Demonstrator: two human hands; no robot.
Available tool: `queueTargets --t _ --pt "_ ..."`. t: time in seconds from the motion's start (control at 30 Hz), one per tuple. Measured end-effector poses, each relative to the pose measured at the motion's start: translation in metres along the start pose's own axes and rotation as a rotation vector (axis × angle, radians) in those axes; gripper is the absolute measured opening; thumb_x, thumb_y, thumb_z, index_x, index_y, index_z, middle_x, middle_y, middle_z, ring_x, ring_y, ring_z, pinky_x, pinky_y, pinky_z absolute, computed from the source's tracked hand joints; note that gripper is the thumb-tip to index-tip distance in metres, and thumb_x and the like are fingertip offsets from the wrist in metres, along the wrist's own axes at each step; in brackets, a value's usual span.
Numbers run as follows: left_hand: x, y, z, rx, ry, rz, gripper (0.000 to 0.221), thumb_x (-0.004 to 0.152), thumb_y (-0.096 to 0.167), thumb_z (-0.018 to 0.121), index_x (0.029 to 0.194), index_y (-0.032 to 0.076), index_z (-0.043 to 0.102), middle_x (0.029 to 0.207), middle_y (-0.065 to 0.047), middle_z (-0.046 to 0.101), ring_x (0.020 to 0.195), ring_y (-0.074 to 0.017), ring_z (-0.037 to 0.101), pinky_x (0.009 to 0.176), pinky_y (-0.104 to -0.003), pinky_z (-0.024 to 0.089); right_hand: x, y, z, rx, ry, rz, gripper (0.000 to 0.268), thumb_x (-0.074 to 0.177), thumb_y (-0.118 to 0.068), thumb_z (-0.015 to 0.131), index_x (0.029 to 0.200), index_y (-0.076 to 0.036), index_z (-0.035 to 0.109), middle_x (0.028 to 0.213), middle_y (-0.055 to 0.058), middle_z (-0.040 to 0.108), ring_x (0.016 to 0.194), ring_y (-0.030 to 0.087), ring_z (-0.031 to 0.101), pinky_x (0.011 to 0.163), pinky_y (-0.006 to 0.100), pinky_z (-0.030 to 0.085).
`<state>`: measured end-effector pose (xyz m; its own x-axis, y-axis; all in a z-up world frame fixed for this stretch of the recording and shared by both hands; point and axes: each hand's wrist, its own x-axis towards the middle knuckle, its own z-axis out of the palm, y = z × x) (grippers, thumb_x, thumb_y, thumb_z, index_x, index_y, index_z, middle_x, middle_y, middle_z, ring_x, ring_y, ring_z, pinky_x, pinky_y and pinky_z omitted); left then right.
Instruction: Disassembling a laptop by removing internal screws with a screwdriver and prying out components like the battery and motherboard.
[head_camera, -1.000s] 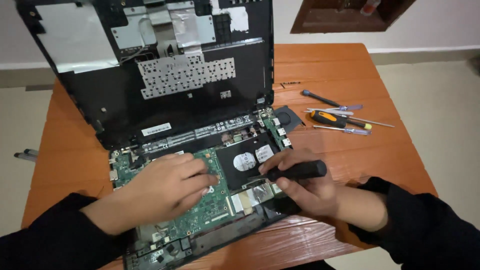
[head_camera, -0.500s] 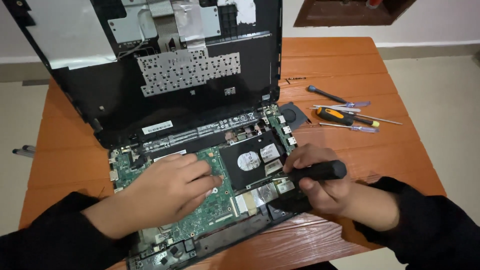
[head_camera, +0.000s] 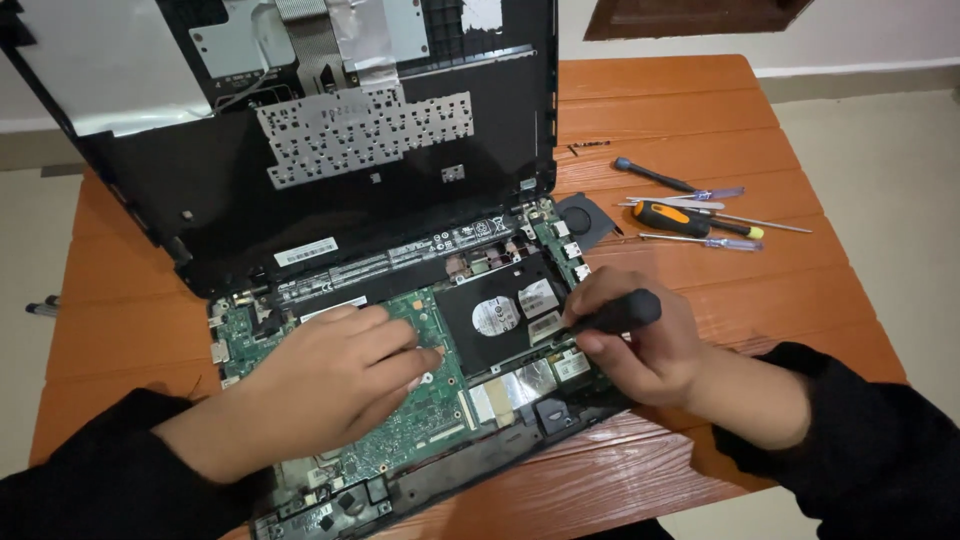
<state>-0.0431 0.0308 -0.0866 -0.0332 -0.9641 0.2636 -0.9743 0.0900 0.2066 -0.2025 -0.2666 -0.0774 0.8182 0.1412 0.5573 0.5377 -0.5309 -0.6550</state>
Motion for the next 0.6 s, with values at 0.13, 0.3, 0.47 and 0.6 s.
queueTargets --t 0.13,0.3,0.47,0.6 --pt "-0.001 0.000 0.002 0.007 -0.041 -0.016 0.024 0.099 0.020 0.059 0.120 0.012 0.069 0.092 -0.002 0.063 0.078 -0.0235 0.059 0.064 -0.039 0.049 0.012 -0.004 0.003 -0.001 0.017 -0.081 0.033 0.100 -0.022 0.059 0.124 -0.012 0.040 0.084 0.012 0.068 0.067 0.021 0.068 0.063 0.028 0.051" --pt "-0.002 0.000 0.002 0.008 -0.074 -0.035 0.026 0.099 0.020 0.060 0.122 0.013 0.069 0.094 -0.002 0.065 0.082 -0.0239 0.060 0.067 -0.040 0.050 0.015 -0.005 -0.003 0.079 0.020 -0.260 0.063 0.102 -0.002 0.061 0.148 -0.019 0.021 0.105 0.026 0.070 0.097 0.035 0.080 0.077 0.035 0.061" --pt "-0.001 0.001 0.002 0.017 -0.078 -0.032 0.025 0.099 0.019 0.059 0.122 0.013 0.069 0.088 0.000 0.062 0.077 -0.0226 0.059 0.068 -0.039 0.049 0.009 -0.002 -0.014 -0.103 0.112 -0.174 0.054 0.099 -0.010 0.071 0.143 -0.023 0.043 0.127 0.013 0.051 0.099 0.025 0.070 0.105 0.043 0.063" --pt "-0.002 0.000 0.004 0.013 -0.069 -0.028 0.026 0.098 0.019 0.061 0.123 0.014 0.069 0.089 -0.001 0.062 0.077 -0.0233 0.059 0.066 -0.040 0.049 0.000 0.001 -0.024 -0.140 0.233 -0.135 0.035 0.095 -0.023 0.073 0.123 -0.012 0.055 0.119 0.012 0.054 0.106 0.022 0.065 0.093 0.031 0.062"
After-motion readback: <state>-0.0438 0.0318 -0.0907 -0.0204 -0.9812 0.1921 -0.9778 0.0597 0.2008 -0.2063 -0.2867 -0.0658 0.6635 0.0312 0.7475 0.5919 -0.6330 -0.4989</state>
